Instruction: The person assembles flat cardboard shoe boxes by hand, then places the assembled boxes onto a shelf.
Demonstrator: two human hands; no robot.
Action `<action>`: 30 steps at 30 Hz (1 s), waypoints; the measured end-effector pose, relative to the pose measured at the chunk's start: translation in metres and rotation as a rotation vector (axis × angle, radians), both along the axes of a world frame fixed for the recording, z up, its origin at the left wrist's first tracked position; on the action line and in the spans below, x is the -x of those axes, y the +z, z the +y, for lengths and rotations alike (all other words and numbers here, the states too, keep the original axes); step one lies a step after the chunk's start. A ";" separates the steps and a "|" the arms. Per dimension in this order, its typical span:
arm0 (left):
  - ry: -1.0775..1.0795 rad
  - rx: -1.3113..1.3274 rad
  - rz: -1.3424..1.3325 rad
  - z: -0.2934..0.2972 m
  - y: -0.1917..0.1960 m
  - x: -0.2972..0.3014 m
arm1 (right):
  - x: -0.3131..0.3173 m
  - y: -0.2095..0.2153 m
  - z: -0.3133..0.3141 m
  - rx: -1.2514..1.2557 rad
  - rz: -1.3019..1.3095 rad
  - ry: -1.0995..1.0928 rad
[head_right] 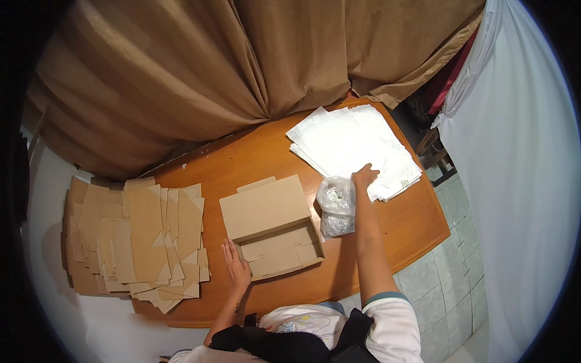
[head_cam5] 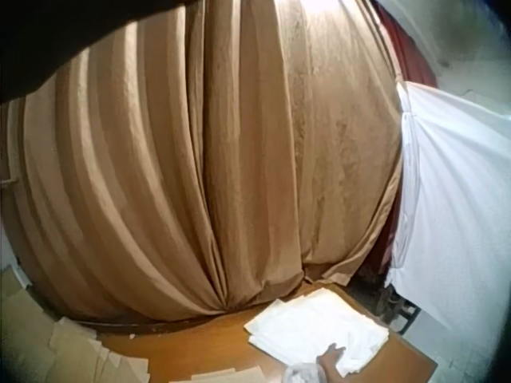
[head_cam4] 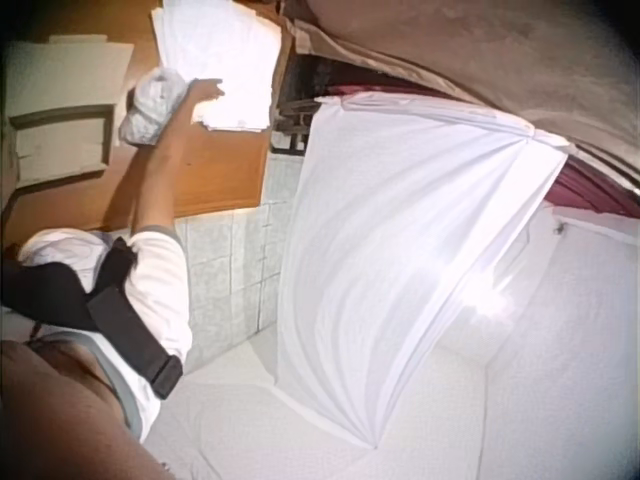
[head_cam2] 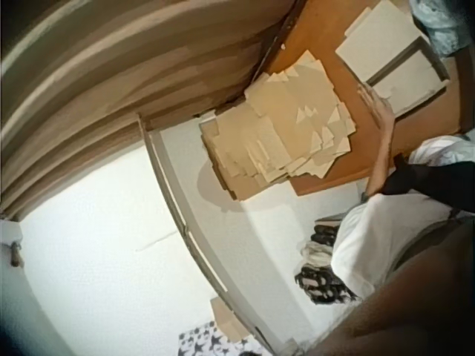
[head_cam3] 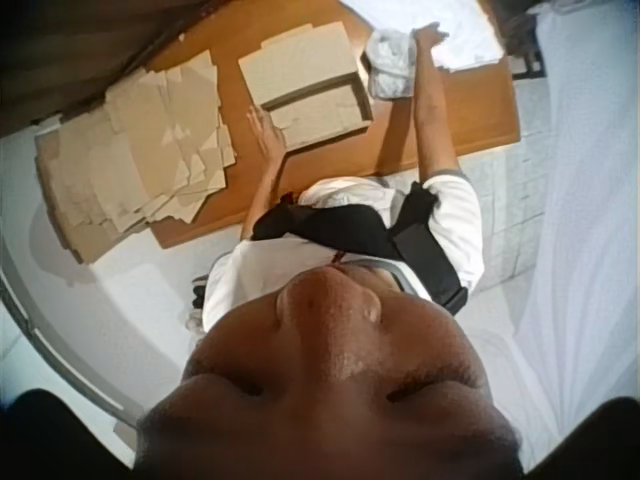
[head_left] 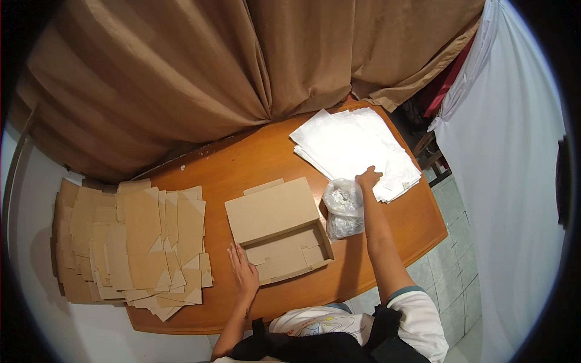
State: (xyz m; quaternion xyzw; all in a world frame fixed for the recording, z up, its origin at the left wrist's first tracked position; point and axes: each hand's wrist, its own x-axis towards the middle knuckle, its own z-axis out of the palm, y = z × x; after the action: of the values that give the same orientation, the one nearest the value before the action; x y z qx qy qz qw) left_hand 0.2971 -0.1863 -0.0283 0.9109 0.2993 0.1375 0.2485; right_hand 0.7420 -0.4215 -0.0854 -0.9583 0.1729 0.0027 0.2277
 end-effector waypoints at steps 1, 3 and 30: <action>-0.006 -0.012 -0.010 -0.002 0.001 -0.002 | -0.003 -0.005 0.001 0.006 0.007 0.003; -0.006 -0.015 -0.013 -0.001 0.000 -0.007 | -0.007 -0.014 0.003 -0.063 -0.102 0.050; -0.112 -0.144 -0.058 -0.005 0.004 -0.011 | -0.015 0.002 -0.004 -0.442 -0.352 0.208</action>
State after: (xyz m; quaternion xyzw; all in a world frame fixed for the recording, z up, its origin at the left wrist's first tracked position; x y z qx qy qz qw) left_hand 0.3085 -0.1916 -0.0243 0.9374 0.2299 0.1709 0.1981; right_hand 0.7567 -0.4254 -0.0836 -0.8839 0.0269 -0.1024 0.4555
